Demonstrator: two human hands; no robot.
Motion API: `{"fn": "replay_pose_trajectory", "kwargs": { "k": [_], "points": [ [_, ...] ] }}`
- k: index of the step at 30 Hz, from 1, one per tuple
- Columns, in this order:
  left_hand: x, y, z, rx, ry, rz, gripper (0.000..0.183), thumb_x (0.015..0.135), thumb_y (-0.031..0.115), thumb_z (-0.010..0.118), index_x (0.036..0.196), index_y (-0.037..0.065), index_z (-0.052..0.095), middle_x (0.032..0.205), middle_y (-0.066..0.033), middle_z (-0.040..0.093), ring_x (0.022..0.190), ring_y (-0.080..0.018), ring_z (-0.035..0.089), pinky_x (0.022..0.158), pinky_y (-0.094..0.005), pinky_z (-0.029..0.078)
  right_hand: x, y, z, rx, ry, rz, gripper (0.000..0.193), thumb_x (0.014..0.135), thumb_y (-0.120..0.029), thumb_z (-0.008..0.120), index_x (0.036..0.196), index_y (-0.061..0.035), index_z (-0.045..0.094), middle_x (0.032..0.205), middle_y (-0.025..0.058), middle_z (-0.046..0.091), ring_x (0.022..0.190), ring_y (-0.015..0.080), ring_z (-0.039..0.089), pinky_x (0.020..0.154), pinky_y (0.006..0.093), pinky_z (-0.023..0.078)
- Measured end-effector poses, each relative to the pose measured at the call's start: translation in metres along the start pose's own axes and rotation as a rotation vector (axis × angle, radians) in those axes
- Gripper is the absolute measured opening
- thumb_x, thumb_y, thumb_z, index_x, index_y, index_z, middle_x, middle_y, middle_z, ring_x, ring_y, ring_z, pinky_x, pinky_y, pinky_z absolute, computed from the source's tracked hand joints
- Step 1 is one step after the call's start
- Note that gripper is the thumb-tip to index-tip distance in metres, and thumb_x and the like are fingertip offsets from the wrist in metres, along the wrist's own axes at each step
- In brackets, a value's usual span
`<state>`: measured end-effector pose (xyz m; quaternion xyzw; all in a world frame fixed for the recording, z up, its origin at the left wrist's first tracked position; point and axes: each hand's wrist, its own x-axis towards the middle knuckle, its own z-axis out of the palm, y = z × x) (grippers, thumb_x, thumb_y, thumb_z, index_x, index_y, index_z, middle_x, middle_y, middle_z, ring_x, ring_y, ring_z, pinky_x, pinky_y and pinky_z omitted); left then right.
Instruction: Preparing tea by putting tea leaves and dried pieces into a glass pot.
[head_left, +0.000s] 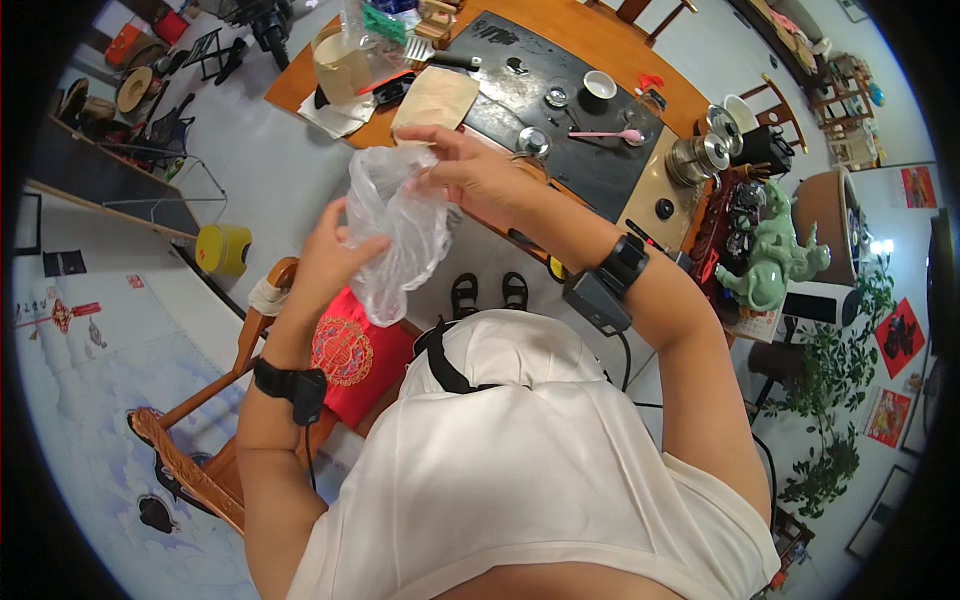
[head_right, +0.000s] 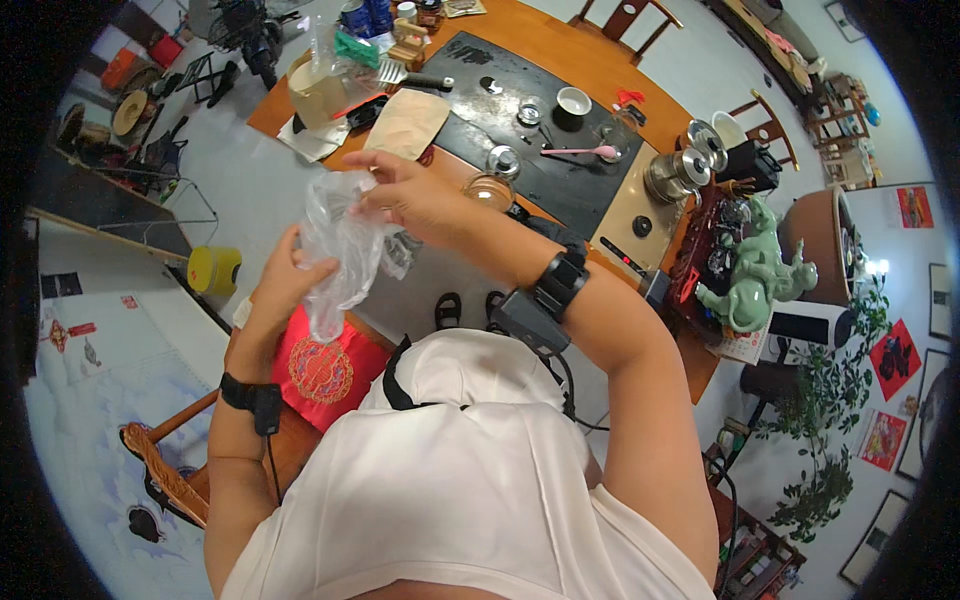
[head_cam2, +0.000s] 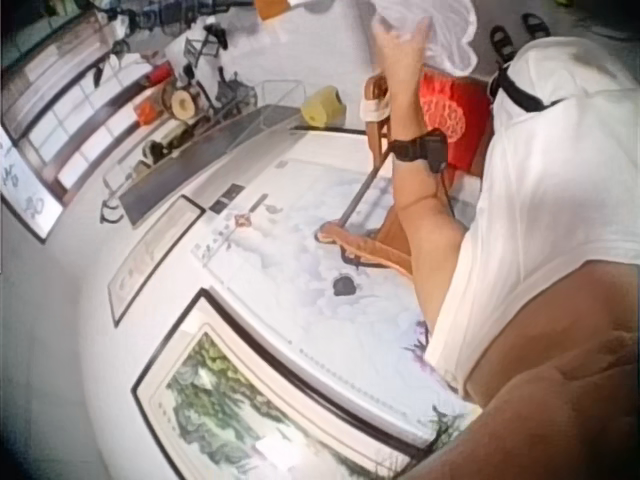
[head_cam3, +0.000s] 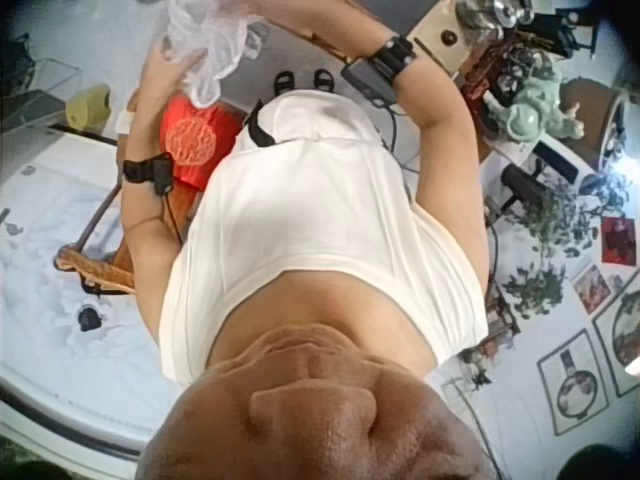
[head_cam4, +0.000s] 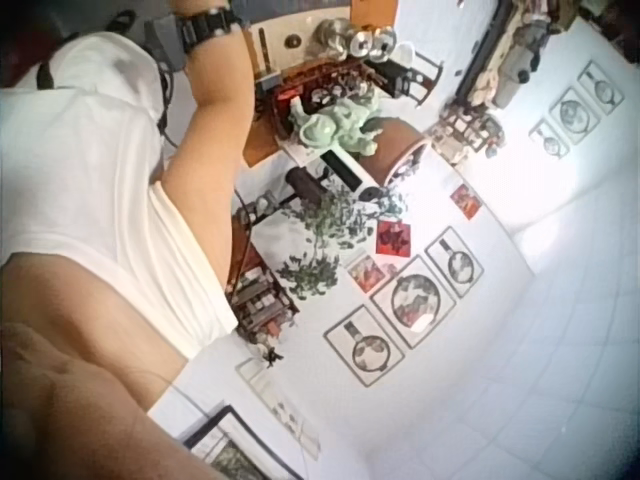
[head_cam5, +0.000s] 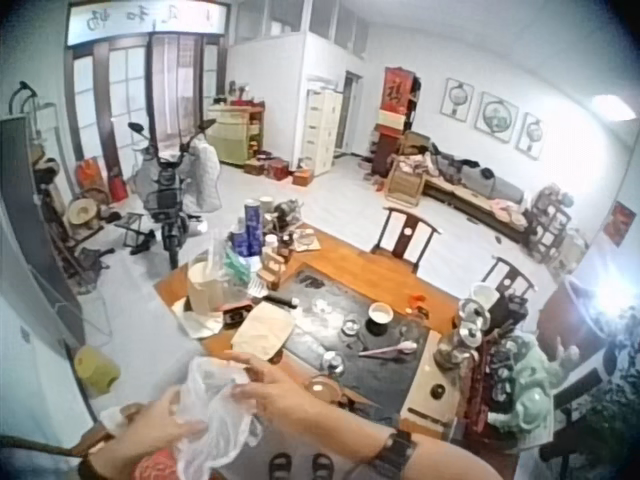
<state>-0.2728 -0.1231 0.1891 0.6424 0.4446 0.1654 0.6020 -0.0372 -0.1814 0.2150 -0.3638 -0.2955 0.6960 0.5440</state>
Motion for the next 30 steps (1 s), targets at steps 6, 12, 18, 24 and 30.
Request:
{"fn": "replay_pose_trajectory", "kwargs": {
  "k": [6, 12, 18, 24, 30],
  "points": [
    [0.018, -0.049, -0.016, 0.193, -0.027, 0.03, 0.04, 0.085, 0.015, 0.064, 0.121, 0.001, 0.057, 0.1, -0.0075, 0.068, 0.081, -0.0142, 0.062, 0.073, -0.0286, 0.049, -0.005, -0.009, -0.006, 0.283, 0.025, 0.007, 0.05, 0.084, 0.003, 0.045, 0.133, -0.004, 0.043, 0.107, 0.0089, 0.058, 0.091, 0.0188, 0.064, 0.082, 0.0334, 0.054],
    [0.019, -0.056, -0.024, -0.421, 0.146, -0.297, 0.029, 0.093, 0.012, 0.049, 0.121, 0.004, 0.054, 0.105, -0.0102, 0.062, 0.09, -0.0212, 0.061, 0.081, -0.0352, 0.05, -0.02, -0.024, -0.007, 0.208, 0.021, 0.067, 0.044, 0.091, -0.013, 0.045, 0.135, -0.0066, 0.043, 0.096, 0.0028, 0.058, 0.078, 0.0109, 0.054, 0.075, 0.0267, 0.05],
    [0.037, -0.079, -0.031, -1.058, 0.121, -0.366, 0.032, 0.097, 0.013, 0.035, 0.123, -0.002, 0.046, 0.117, -0.0183, 0.058, 0.104, -0.032, 0.06, 0.093, -0.0492, 0.049, -0.03, -0.006, -0.025, -0.58, 0.034, 0.09, 0.057, 0.079, -0.022, 0.074, 0.128, -0.0034, 0.051, 0.112, 0.0085, 0.061, 0.104, 0.0151, 0.058, 0.088, 0.0305, 0.048],
    [0.04, -0.054, -0.016, -1.142, 0.144, -0.369, 0.033, 0.098, 0.02, 0.036, 0.121, 0.001, 0.05, 0.119, -0.0175, 0.058, 0.106, -0.0324, 0.058, 0.093, -0.0507, 0.048, -0.036, 0.027, -0.073, -1.321, 0.058, 0.237, 0.048, 0.079, -0.036, 0.071, 0.108, 0.001, 0.063, 0.088, 0.0163, 0.067, 0.079, 0.0256, 0.066, 0.07, 0.0362, 0.051],
    [0.03, -0.034, -0.008, -0.923, -0.051, -0.408, 0.034, 0.093, 0.026, 0.048, 0.117, 0.004, 0.055, 0.112, -0.0125, 0.06, 0.103, -0.0277, 0.058, 0.089, -0.0483, 0.051, -0.073, 0.002, -0.062, -0.705, 0.15, 0.304, 0.028, 0.083, -0.014, 0.062, 0.107, 0.0, 0.064, 0.092, 0.0062, 0.066, 0.08, 0.014, 0.061, 0.071, 0.0305, 0.049]
  ]
}}
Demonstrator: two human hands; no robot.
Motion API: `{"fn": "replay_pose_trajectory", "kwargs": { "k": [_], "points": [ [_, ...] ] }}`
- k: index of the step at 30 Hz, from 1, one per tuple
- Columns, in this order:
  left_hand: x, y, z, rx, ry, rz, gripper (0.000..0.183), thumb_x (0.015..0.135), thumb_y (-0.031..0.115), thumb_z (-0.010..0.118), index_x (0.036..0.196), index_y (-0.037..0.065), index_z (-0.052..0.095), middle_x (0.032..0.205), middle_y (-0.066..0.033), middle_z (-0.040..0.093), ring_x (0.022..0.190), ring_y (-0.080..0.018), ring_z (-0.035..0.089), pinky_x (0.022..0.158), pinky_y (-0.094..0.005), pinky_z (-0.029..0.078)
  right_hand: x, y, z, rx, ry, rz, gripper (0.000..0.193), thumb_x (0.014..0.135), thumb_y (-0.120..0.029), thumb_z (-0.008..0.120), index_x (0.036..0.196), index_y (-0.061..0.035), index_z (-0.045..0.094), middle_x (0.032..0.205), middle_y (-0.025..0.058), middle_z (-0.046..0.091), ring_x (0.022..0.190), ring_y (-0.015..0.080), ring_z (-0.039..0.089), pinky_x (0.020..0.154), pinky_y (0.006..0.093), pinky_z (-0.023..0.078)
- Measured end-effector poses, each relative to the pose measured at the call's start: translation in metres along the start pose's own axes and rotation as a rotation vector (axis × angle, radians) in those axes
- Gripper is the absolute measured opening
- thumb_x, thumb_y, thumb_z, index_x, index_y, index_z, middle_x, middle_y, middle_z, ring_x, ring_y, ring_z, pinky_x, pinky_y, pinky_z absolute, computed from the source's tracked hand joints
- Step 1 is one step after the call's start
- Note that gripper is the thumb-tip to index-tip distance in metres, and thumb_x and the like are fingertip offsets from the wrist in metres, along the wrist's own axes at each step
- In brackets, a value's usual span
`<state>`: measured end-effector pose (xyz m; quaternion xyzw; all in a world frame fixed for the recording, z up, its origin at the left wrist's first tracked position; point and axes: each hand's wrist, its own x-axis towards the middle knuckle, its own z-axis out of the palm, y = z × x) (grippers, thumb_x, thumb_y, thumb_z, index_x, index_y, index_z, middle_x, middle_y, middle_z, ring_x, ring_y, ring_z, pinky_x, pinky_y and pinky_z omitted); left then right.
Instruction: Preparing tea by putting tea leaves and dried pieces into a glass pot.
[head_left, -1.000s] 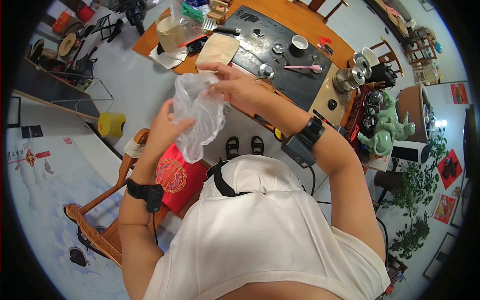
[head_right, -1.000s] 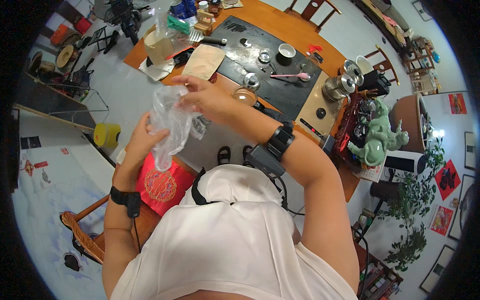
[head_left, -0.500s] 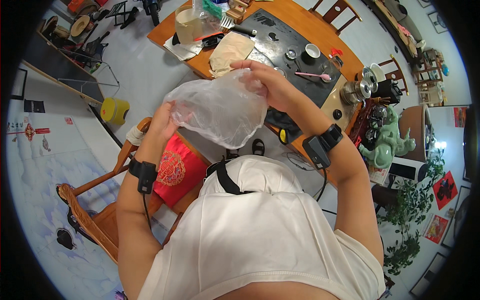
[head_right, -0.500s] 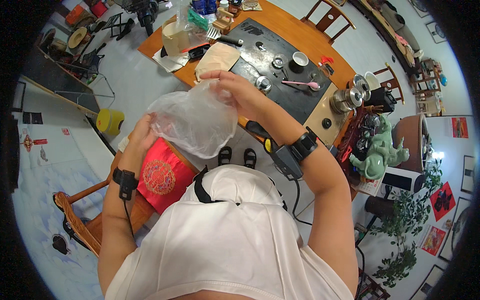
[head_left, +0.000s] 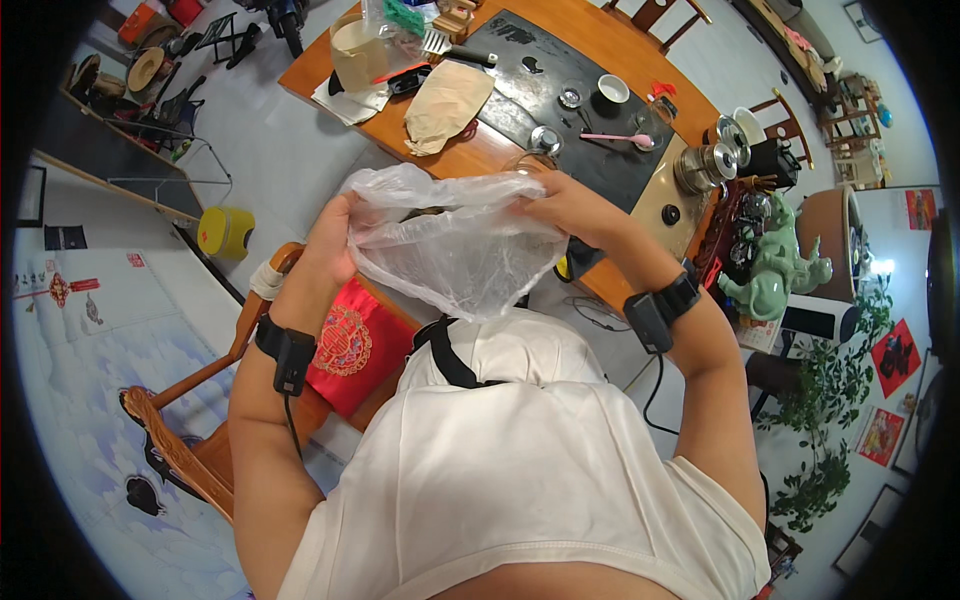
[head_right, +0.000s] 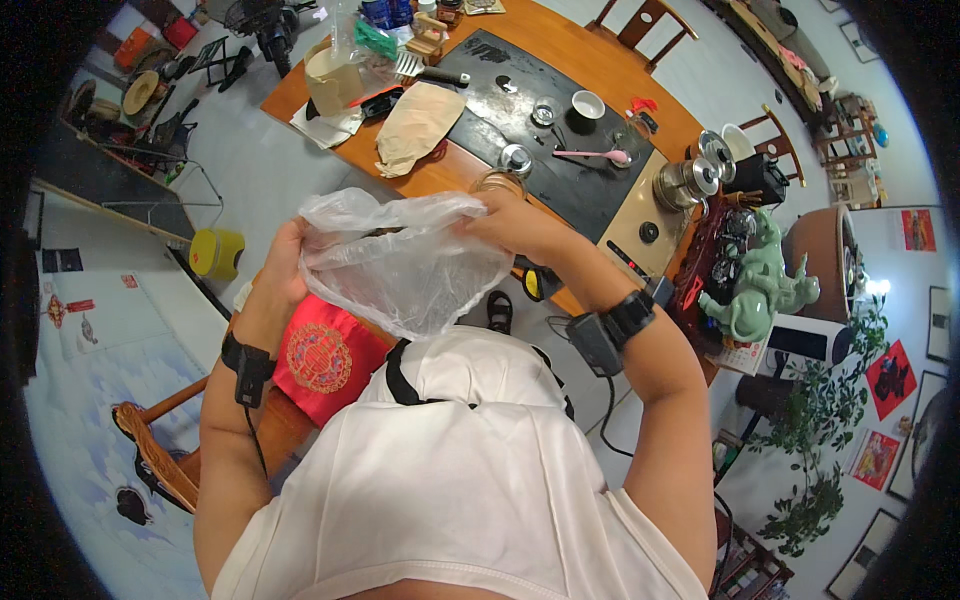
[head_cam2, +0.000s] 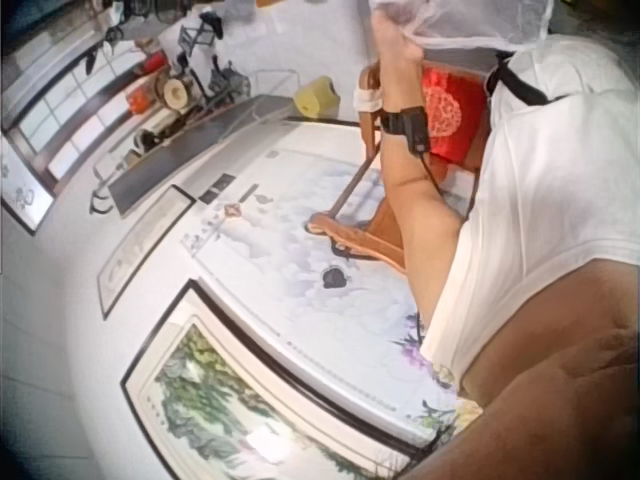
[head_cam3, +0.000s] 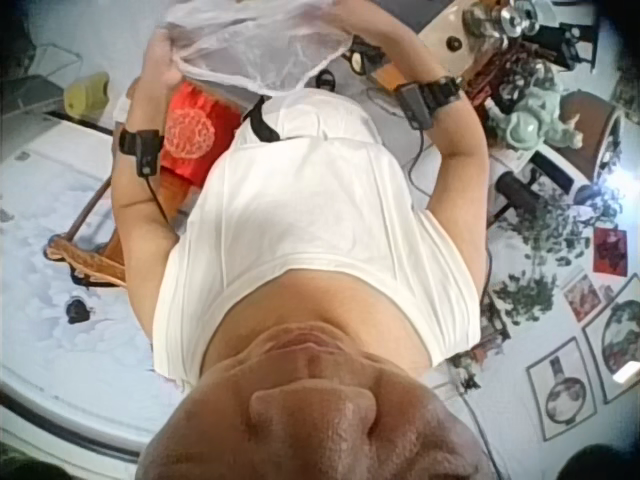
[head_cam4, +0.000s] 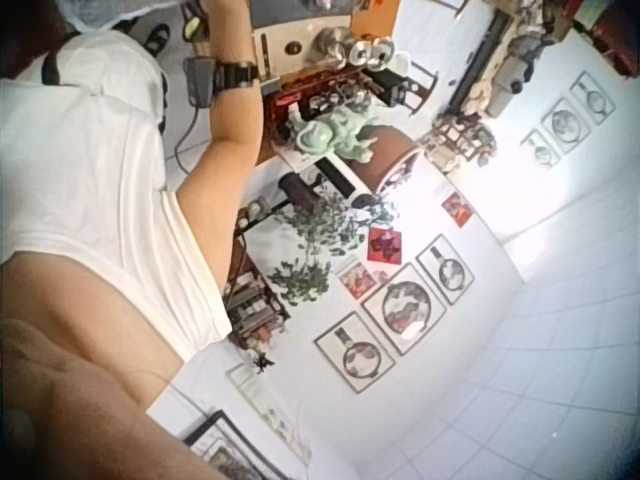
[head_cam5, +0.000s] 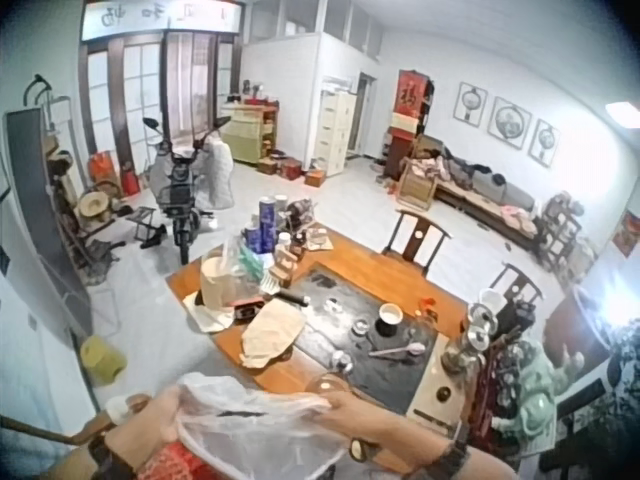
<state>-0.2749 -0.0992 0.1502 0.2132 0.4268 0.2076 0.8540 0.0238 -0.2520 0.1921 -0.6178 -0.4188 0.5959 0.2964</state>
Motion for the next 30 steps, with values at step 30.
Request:
{"fn": "replay_pose_trajectory", "kwargs": {
  "k": [30],
  "points": [
    [0.081, -0.202, 0.27, 1.481, -0.779, 1.425, 0.045, 0.078, 0.016, 0.069, 0.118, 0.004, 0.053, 0.107, -0.0107, 0.061, 0.102, -0.0271, 0.058, 0.091, -0.0374, 0.044, -0.182, 0.267, -0.081, 0.064, 1.086, -0.012, 0.032, 0.092, -0.027, 0.05, 0.103, -0.0011, 0.065, 0.088, 0.0156, 0.068, 0.079, 0.0266, 0.064, 0.073, 0.0348, 0.048]
  ]
}}
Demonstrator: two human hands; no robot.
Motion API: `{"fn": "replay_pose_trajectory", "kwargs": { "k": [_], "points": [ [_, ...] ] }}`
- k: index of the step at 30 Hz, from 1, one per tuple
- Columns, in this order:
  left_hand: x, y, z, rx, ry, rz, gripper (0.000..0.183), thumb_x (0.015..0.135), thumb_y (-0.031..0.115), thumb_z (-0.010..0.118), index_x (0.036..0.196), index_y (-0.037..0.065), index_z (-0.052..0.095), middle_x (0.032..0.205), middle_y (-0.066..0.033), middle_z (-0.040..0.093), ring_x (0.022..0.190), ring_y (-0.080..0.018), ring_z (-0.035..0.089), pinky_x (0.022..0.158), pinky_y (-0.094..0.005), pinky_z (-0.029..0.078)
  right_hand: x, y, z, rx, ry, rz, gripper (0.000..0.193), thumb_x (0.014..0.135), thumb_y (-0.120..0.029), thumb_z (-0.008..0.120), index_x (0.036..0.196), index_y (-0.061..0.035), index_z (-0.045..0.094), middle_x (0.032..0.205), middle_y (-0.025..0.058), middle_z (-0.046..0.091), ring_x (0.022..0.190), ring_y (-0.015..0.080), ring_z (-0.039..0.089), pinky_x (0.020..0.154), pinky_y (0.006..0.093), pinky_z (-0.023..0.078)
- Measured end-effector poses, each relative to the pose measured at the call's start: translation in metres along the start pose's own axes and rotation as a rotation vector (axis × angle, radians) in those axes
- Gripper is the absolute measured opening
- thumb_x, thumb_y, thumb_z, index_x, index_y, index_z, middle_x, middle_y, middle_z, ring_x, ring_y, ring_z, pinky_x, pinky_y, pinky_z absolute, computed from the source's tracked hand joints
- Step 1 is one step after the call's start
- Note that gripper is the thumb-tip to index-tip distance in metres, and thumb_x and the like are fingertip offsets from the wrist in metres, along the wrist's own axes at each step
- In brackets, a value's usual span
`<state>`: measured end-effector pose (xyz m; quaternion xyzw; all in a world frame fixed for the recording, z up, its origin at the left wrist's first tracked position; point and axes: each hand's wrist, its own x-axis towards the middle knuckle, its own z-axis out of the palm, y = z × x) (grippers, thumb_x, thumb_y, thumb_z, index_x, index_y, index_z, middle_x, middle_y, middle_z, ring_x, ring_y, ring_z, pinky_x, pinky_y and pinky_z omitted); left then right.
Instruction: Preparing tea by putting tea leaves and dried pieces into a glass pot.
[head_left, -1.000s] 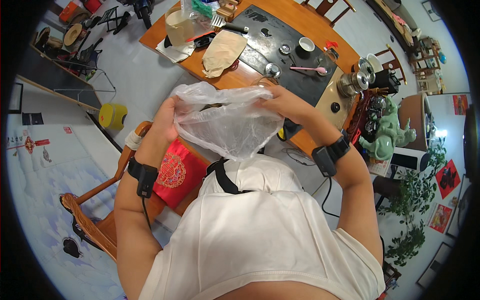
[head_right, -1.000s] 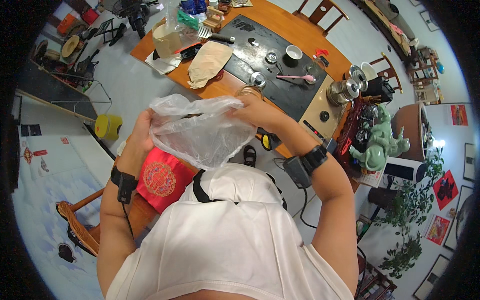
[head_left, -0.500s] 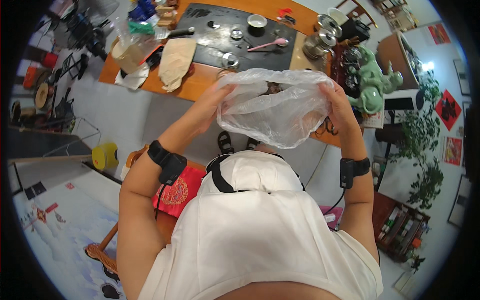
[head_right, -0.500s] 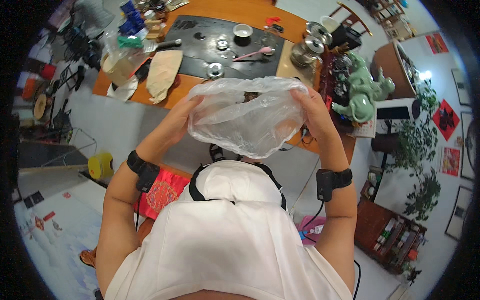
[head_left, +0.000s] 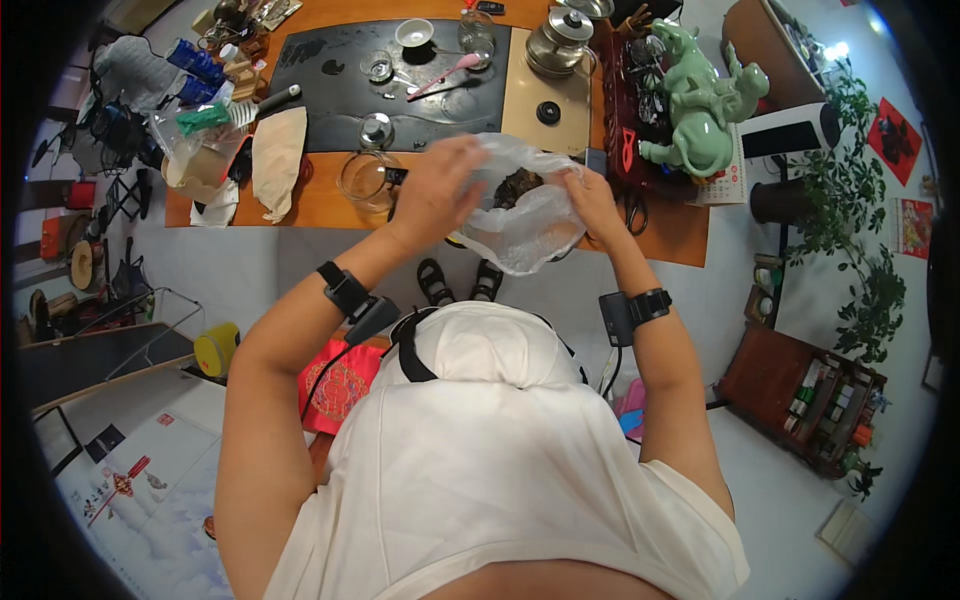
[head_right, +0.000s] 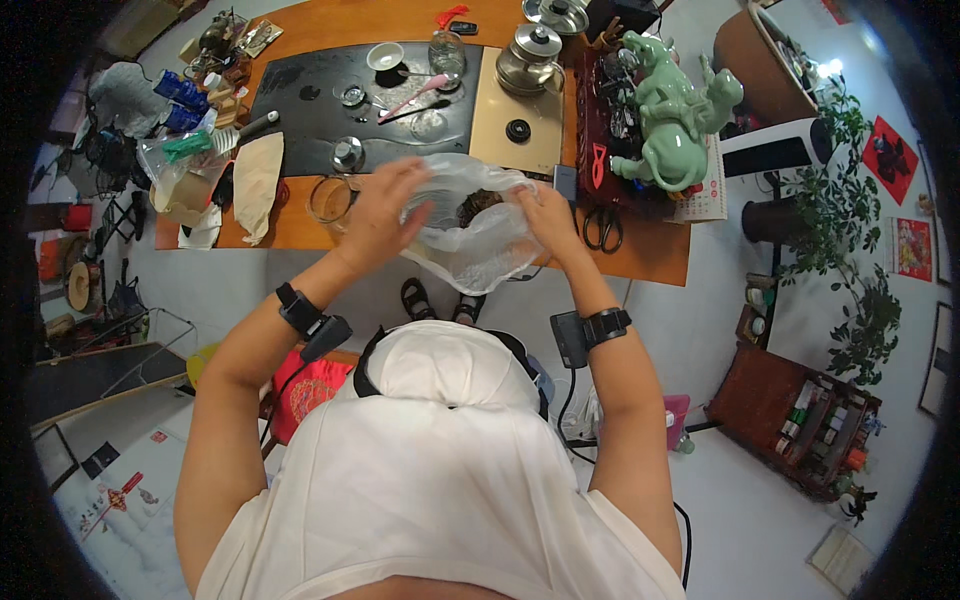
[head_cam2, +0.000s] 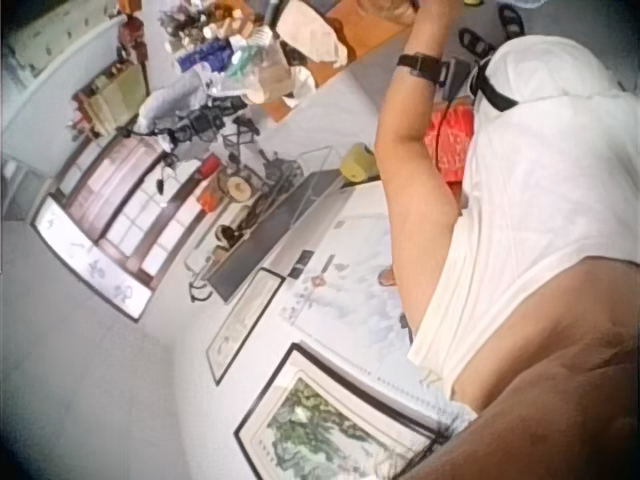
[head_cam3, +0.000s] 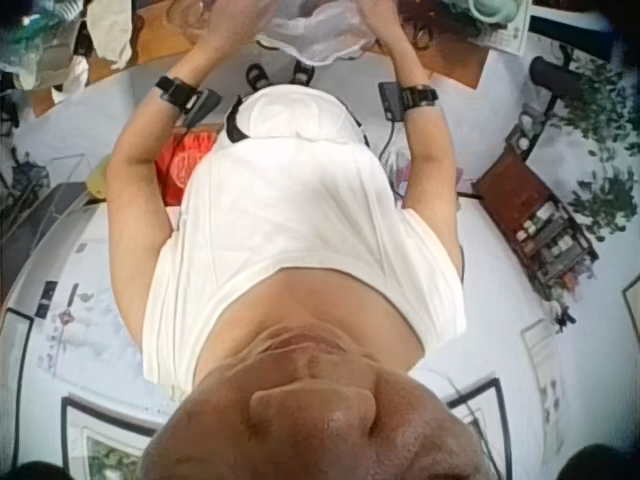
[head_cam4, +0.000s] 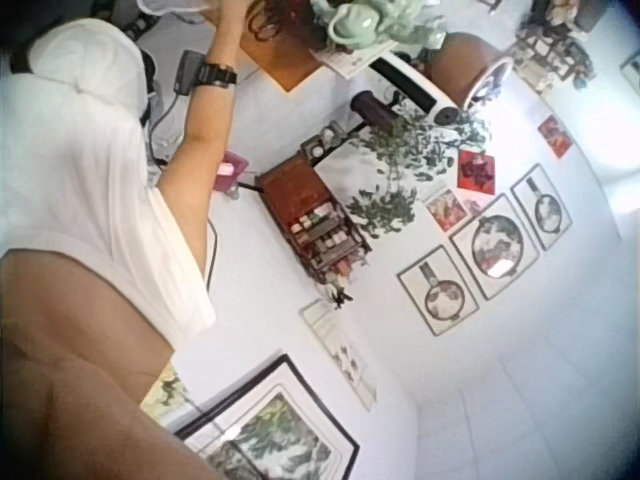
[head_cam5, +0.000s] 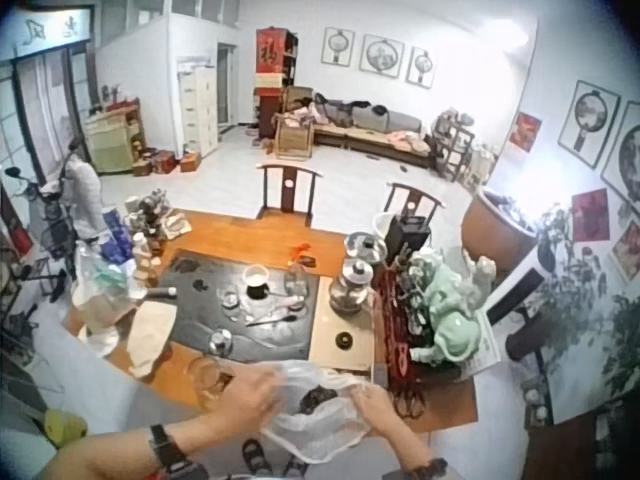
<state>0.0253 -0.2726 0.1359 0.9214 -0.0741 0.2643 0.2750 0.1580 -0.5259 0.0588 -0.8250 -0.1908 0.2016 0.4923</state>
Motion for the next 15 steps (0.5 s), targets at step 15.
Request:
{"fn": "replay_pose_trajectory", "kwargs": {
  "k": [15],
  "points": [
    [-0.03, -0.024, 0.063, 0.152, -1.033, -0.25, 0.06, 0.093, 0.054, 0.042, 0.136, 0.013, 0.047, 0.102, -0.0232, 0.064, 0.101, -0.039, 0.06, 0.09, -0.0439, 0.045, -0.009, -0.006, -0.06, -0.265, 0.049, 0.11, 0.032, 0.088, -0.029, 0.054, 0.11, -0.0068, 0.063, 0.096, 0.0196, 0.065, 0.086, 0.0361, 0.063, 0.076, 0.041, 0.049]
  ]
}}
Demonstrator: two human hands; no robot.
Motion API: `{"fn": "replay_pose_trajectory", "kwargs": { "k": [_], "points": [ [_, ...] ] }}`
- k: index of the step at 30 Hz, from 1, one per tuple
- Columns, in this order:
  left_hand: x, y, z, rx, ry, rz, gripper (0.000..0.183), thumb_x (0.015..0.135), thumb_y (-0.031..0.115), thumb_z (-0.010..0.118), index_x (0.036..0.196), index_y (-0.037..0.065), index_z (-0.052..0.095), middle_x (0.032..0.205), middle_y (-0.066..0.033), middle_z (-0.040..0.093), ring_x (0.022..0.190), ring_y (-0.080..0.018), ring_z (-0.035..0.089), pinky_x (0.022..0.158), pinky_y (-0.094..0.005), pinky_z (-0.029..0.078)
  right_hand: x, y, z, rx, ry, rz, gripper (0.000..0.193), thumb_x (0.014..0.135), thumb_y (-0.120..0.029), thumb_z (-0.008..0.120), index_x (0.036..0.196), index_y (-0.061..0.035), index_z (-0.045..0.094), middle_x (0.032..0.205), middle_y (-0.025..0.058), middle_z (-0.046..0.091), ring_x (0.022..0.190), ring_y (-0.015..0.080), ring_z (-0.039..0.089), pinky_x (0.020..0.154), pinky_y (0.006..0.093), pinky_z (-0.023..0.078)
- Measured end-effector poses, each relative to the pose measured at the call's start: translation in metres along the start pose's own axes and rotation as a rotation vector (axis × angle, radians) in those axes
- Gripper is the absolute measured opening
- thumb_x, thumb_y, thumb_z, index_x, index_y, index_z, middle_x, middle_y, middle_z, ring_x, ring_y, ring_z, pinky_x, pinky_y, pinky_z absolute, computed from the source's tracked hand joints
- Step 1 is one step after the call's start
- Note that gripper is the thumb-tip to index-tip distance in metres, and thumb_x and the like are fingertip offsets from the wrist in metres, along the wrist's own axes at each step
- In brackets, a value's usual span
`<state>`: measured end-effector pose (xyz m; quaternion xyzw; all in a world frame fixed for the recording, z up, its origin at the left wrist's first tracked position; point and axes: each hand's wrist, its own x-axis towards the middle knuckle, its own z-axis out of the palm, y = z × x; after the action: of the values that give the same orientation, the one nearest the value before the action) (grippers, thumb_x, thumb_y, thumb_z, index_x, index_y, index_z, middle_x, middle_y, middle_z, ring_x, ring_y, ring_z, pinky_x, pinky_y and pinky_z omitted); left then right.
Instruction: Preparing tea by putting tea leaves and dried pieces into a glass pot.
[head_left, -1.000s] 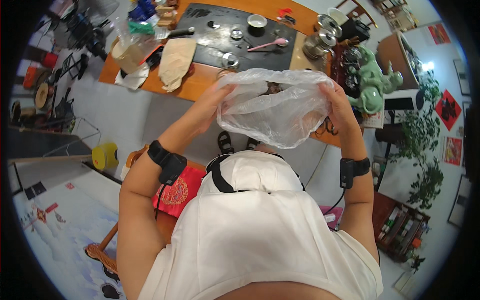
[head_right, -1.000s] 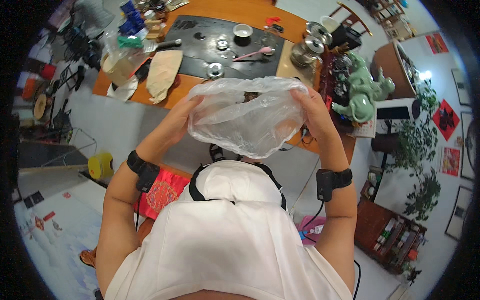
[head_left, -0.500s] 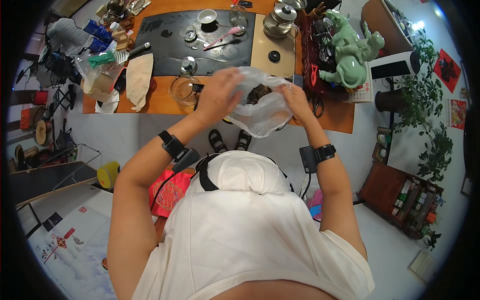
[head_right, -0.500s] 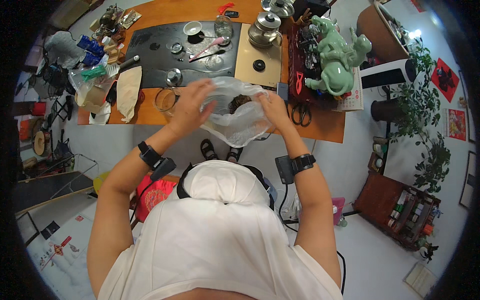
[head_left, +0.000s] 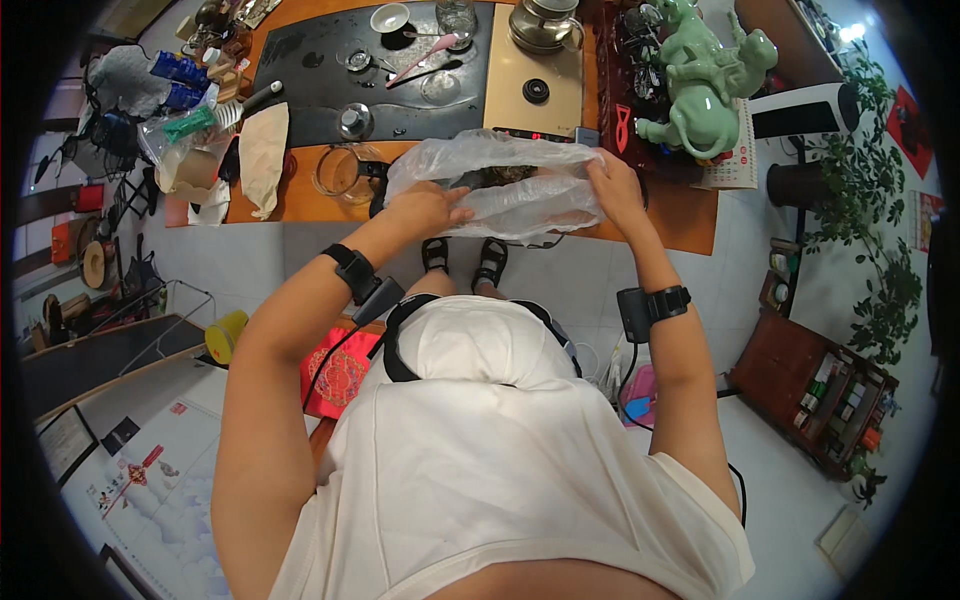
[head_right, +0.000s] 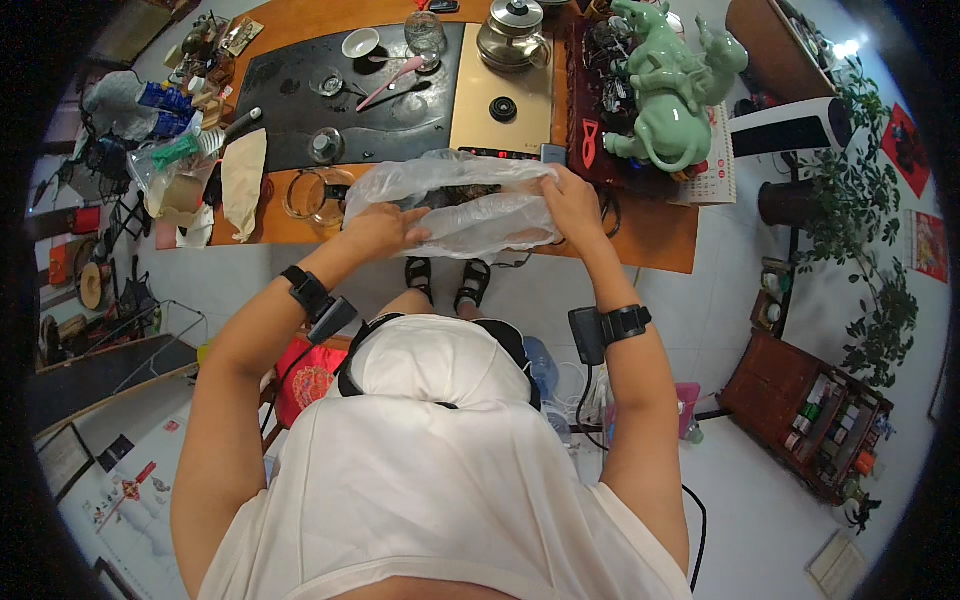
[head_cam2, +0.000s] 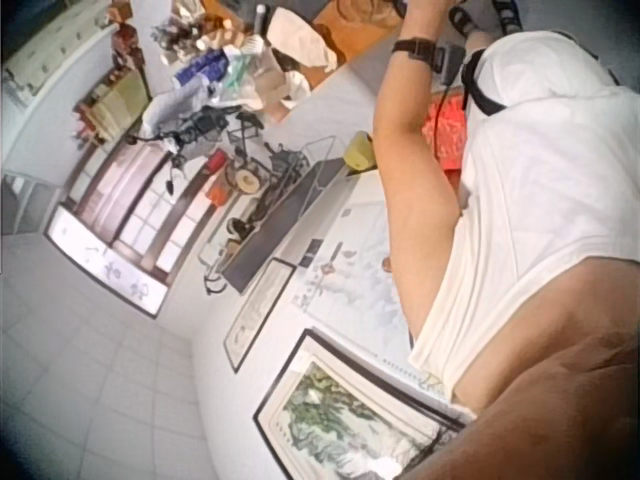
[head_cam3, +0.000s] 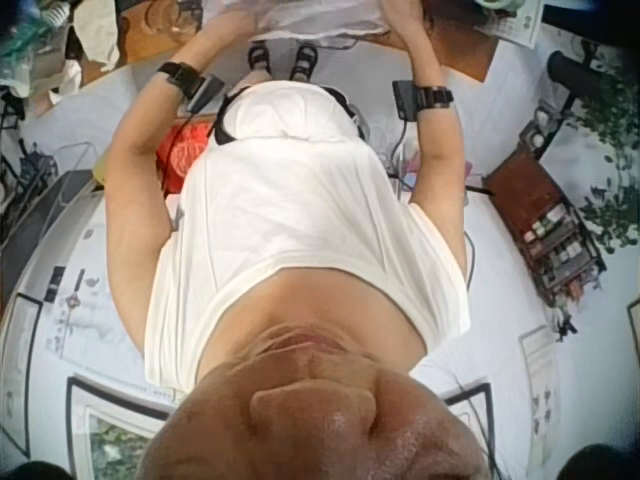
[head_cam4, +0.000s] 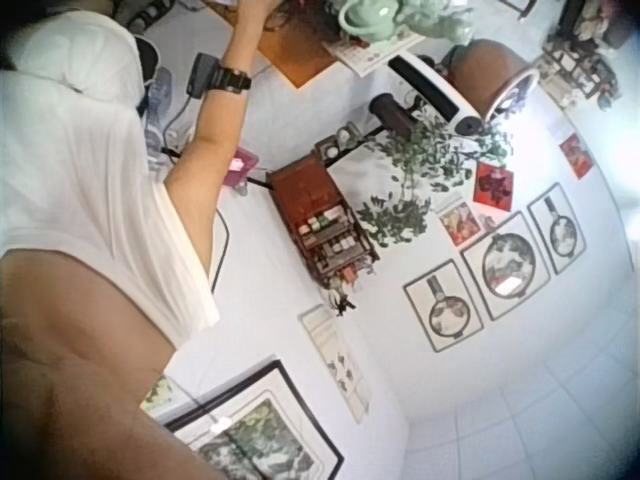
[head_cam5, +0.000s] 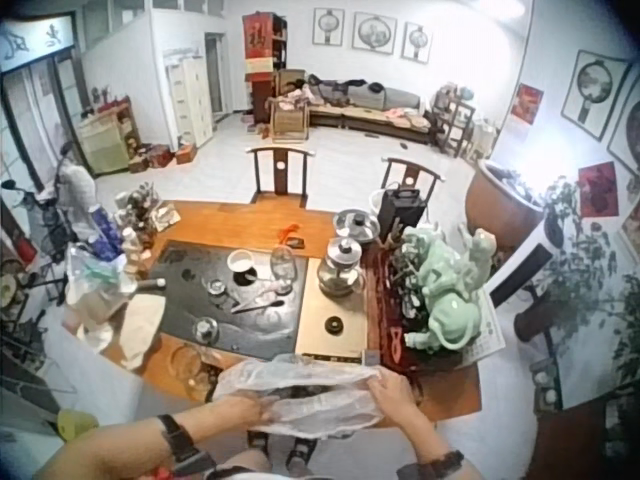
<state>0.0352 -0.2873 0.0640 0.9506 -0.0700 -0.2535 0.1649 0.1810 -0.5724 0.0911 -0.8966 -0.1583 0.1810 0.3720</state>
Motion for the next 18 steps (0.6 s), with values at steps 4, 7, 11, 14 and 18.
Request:
{"fn": "replay_pose_trajectory", "kwargs": {
  "k": [4, 7, 11, 14, 18],
  "points": [
    [0.006, 0.009, -0.008, 0.075, -0.023, 0.078, 0.061, 0.092, 0.058, 0.042, 0.136, 0.016, 0.048, 0.103, -0.0194, 0.063, 0.099, -0.035, 0.061, 0.087, -0.0441, 0.047, -0.012, -0.025, 0.005, -0.107, 0.261, -0.155, 0.035, 0.081, -0.021, 0.061, 0.115, -0.012, 0.062, 0.112, 0.0137, 0.061, 0.096, 0.0326, 0.061, 0.082, 0.0413, 0.048],
    [0.013, 0.013, -0.017, 0.11, 0.007, 0.111, 0.06, 0.093, 0.055, 0.041, 0.14, 0.017, 0.043, 0.102, -0.0179, 0.063, 0.098, -0.034, 0.062, 0.083, -0.0442, 0.048, -0.021, -0.064, -0.001, -0.227, 0.52, -0.545, 0.047, 0.075, -0.016, 0.066, 0.122, -0.019, 0.058, 0.122, 0.0071, 0.055, 0.11, 0.0281, 0.054, 0.091, 0.0415, 0.045],
    [0.022, 0.005, -0.016, 0.091, 0.071, 0.123, 0.054, 0.097, 0.047, 0.039, 0.142, 0.017, 0.036, 0.092, -0.0188, 0.065, 0.089, -0.0342, 0.065, 0.077, -0.0451, 0.049, -0.042, -0.077, 0.023, -0.501, 0.072, -0.99, 0.051, 0.074, -0.016, 0.068, 0.123, -0.0232, 0.057, 0.122, 0.0045, 0.055, 0.119, 0.0249, 0.049, 0.108, 0.0467, 0.03],
    [0.026, -0.014, -0.007, -0.054, 0.111, 0.119, 0.052, 0.098, 0.042, 0.04, 0.14, 0.012, 0.036, 0.09, -0.0204, 0.066, 0.085, -0.0364, 0.065, 0.077, -0.0456, 0.049, -0.046, -0.062, 0.046, -0.56, -0.103, -0.884, 0.049, 0.072, -0.016, 0.069, 0.12, -0.0236, 0.06, 0.114, 0.0031, 0.058, 0.117, 0.0238, 0.05, 0.114, 0.0555, 0.015],
    [0.027, -0.024, -0.006, -0.112, 0.061, 0.096, 0.054, 0.096, 0.04, 0.045, 0.137, 0.006, 0.038, 0.098, -0.0232, 0.066, 0.09, -0.0394, 0.064, 0.08, -0.0456, 0.048, -0.046, -0.032, 0.051, -0.739, -0.137, -0.66, 0.041, 0.068, -0.01, 0.069, 0.107, -0.0232, 0.068, 0.09, -0.0015, 0.061, 0.11, 0.0203, 0.054, 0.114, 0.0595, 0.01]
  ]
}}
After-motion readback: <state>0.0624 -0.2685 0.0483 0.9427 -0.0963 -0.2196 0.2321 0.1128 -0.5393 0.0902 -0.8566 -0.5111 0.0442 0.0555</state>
